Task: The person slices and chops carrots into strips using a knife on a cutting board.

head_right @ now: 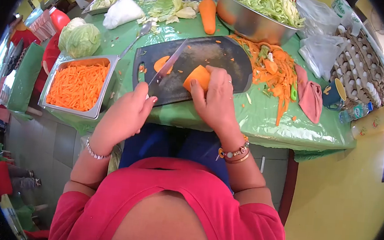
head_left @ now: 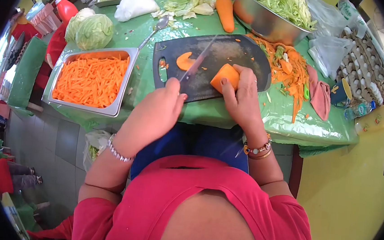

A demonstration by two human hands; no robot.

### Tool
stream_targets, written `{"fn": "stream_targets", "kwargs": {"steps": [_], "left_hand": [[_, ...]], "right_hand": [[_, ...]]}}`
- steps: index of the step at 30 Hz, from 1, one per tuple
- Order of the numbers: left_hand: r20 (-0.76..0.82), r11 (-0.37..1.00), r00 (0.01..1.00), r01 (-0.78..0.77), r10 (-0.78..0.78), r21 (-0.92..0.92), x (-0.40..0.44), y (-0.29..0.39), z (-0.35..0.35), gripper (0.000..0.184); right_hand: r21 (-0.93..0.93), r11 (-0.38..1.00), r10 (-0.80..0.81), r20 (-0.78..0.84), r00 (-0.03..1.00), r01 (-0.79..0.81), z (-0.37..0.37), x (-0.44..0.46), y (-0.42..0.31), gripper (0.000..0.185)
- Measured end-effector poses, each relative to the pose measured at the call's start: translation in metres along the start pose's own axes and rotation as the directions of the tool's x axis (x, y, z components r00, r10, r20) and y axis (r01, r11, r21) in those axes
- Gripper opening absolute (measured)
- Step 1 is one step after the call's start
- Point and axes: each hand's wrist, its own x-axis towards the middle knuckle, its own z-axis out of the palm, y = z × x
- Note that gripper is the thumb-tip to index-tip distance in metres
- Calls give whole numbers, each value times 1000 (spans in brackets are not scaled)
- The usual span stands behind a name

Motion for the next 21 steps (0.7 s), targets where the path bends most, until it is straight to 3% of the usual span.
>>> {"fn": "stream_targets", "kwargs": {"steps": [1,5,10,15,21], "left_hand": [[-69,997,995,-75,74,-20,1,9,-2,26],[80,998,997,2,4,-66,4,25,4,27],[123,995,992,-31,42,-92,7,26,13,24],[101,996,994,-40,33,74,5,27,19,20],[103,997,994,-48,42,55,11,24,24,19]], "right_hand": [[-17,1000,3,13,1000,-3,1,1,-1,45],[-31,1000,-6,5,1000,6,5,-2,3,44],[-2,996,-86,-19,996,85,6,-2,4,44],[-27,995,-92,-12,996,92,7,-1,2,45],[-41,994,-104,-3,995,104,7,-1,5,47]]}}
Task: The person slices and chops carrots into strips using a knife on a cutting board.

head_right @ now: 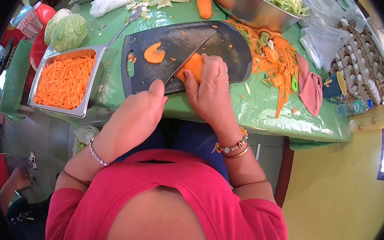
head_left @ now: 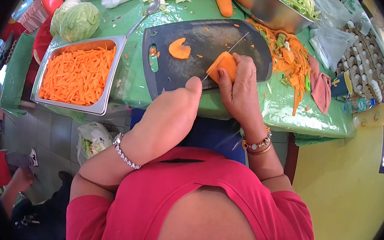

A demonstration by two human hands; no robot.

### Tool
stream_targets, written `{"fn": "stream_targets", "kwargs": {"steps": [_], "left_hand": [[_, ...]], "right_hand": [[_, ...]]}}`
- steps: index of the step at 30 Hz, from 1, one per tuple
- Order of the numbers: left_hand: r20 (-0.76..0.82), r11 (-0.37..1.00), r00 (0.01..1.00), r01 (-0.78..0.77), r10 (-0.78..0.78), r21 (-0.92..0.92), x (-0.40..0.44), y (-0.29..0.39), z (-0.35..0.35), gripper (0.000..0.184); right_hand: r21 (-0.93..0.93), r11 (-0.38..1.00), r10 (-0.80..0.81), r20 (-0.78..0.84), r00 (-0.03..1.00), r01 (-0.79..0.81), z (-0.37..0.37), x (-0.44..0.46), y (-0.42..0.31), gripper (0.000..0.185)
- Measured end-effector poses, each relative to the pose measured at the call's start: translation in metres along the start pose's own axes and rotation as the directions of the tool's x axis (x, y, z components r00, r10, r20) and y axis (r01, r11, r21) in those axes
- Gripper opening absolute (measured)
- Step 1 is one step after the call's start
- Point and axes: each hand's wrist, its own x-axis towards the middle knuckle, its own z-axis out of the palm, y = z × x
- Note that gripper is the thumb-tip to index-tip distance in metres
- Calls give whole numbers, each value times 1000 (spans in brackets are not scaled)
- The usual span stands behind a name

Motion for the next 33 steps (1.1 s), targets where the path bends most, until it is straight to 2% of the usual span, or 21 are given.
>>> {"fn": "stream_targets", "kwargs": {"steps": [4,8,14,16,17,19,20,22,23,25,32,33], "left_hand": [[-5,1000,1000,-11,11,10,12,-1,2,19],[-10,997,1000,-23,22,-69,37,-4,5,19],[-82,996,995,-57,52,-63,35,-4,12,18],[-86,998,996,-36,31,-60,33,-2,15,18],[-85,997,996,-38,33,-63,32,-1,16,18],[-90,996,996,10,-17,-83,32,2,16,19],[-85,997,996,8,-14,-80,32,3,15,19],[-69,998,997,43,-47,-53,33,5,15,21],[-64,998,997,46,-49,-52,33,4,16,21],[-127,998,990,-66,64,-17,31,0,18,21],[-99,999,994,-38,35,-25,29,-1,18,19],[-105,999,994,-44,41,-25,30,0,16,19]], "right_hand": [[6,1000,10,14,1000,-10,0,0,3,47],[-2,999,-38,-26,999,38,2,-3,6,46],[-8,999,-33,43,999,34,-13,2,1,45],[-219,966,-129,49,990,137,-29,17,-6,45],[-125,979,-168,-32,985,163,-42,35,-12,44],[-163,938,-317,-54,947,304,-65,82,-34,43],[-164,940,-312,-58,948,299,-66,105,-38,43],[-159,777,-615,10,788,609,-55,147,-38,44],[-156,781,-611,9,791,605,-32,144,-13,44],[-301,792,-404,393,826,531,23,112,49,47],[-253,827,-399,365,841,502,5,138,25,50],[-333,753,-464,343,817,567,-1,149,21,51]]}}
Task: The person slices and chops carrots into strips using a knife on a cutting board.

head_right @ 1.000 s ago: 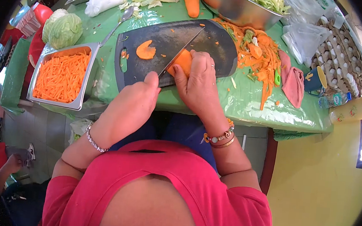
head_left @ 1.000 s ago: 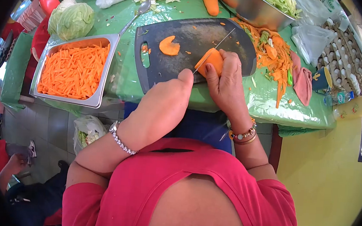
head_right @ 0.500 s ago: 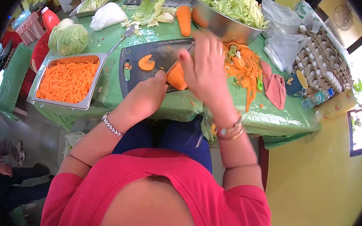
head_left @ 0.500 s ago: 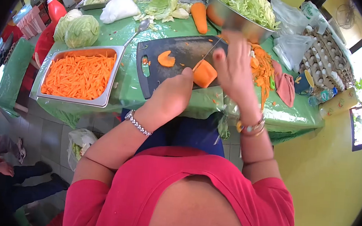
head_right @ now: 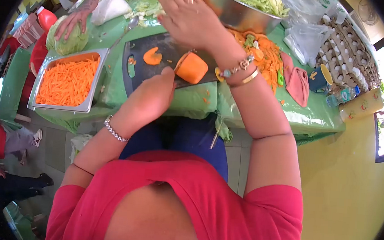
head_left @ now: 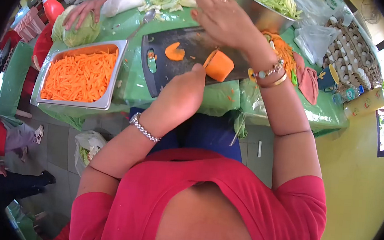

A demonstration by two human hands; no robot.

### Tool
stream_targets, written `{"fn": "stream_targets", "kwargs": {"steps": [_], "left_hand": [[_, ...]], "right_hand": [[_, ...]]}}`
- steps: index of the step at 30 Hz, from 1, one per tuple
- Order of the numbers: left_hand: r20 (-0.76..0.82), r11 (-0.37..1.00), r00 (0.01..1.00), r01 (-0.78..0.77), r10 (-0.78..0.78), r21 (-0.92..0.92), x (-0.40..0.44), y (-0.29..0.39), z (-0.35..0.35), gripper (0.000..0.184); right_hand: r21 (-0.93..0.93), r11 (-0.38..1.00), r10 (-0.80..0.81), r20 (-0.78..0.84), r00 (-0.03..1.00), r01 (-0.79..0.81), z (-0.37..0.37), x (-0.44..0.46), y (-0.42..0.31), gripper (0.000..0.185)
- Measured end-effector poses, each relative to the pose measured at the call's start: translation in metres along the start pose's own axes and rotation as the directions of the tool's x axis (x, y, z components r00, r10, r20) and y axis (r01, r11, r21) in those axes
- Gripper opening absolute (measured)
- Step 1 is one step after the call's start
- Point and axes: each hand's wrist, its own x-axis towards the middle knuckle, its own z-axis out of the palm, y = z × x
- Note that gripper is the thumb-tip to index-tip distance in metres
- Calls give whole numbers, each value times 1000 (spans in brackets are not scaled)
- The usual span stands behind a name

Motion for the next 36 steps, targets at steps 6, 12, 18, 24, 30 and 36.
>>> {"fn": "stream_targets", "kwargs": {"steps": [6,12,18,24,30,36], "left_hand": [[86,1000,996,11,-10,-13,4,0,-3,19],[95,996,994,55,-48,-71,2,4,-2,17],[118,997,991,62,-56,-44,-2,9,-1,18],[105,999,994,38,-34,-30,-4,5,-3,20],[145,999,988,47,-50,28,12,1,0,18],[118,999,993,9,-13,35,19,1,0,17]], "right_hand": [[22,1000,5,-169,986,-1,47,-39,-1,47],[17,926,373,-194,908,-377,-26,-83,-81,28],[152,841,542,-247,803,-520,6,-103,-95,22],[234,824,560,-192,806,-516,10,-102,-79,17],[178,841,539,-194,819,-511,8,-101,-84,17],[161,852,523,-275,807,-498,13,-103,-81,16]]}}
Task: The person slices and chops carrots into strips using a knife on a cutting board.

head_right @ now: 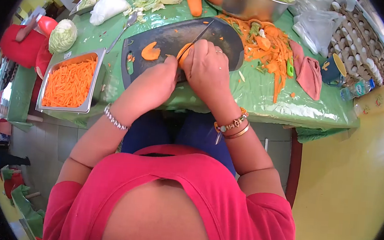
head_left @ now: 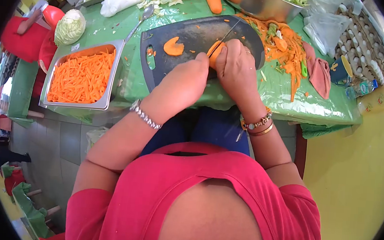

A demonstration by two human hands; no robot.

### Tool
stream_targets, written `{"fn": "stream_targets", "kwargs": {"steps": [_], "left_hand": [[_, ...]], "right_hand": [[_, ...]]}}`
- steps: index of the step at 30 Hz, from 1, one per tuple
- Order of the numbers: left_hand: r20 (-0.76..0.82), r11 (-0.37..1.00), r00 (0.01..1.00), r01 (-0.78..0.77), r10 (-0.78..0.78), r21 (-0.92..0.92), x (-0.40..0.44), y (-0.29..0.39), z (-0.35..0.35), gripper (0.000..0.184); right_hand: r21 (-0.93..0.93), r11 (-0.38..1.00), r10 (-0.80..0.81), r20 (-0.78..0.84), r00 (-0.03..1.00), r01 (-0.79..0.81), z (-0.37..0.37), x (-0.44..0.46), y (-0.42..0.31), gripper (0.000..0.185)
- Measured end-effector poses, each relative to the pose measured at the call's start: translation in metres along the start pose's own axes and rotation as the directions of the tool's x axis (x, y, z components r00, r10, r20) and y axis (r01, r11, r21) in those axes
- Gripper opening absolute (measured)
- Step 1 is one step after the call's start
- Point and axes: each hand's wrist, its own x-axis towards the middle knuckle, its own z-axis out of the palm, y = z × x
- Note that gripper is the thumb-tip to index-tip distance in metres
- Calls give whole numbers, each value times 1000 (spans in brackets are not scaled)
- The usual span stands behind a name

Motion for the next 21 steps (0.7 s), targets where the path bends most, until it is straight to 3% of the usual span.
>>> {"fn": "stream_targets", "kwargs": {"steps": [4,8,14,16,21], "left_hand": [[25,996,998,47,-49,80,-30,1,2,16],[58,999,998,38,-38,-3,7,4,-5,14],[72,1000,997,23,-22,-10,-20,1,-4,15],[83,998,995,60,-59,-13,-22,2,-10,15],[276,972,945,210,-175,-103,16,16,-27,16]], "right_hand": [[-9,999,-37,0,999,37,0,1,2,16],[-67,995,-82,-29,996,80,-1,-1,-1,17],[77,996,44,-45,998,-41,3,-3,5,16],[51,999,9,-42,999,-7,2,-1,1,16],[56,998,22,-17,1000,-21,-2,-1,0,10]]}}
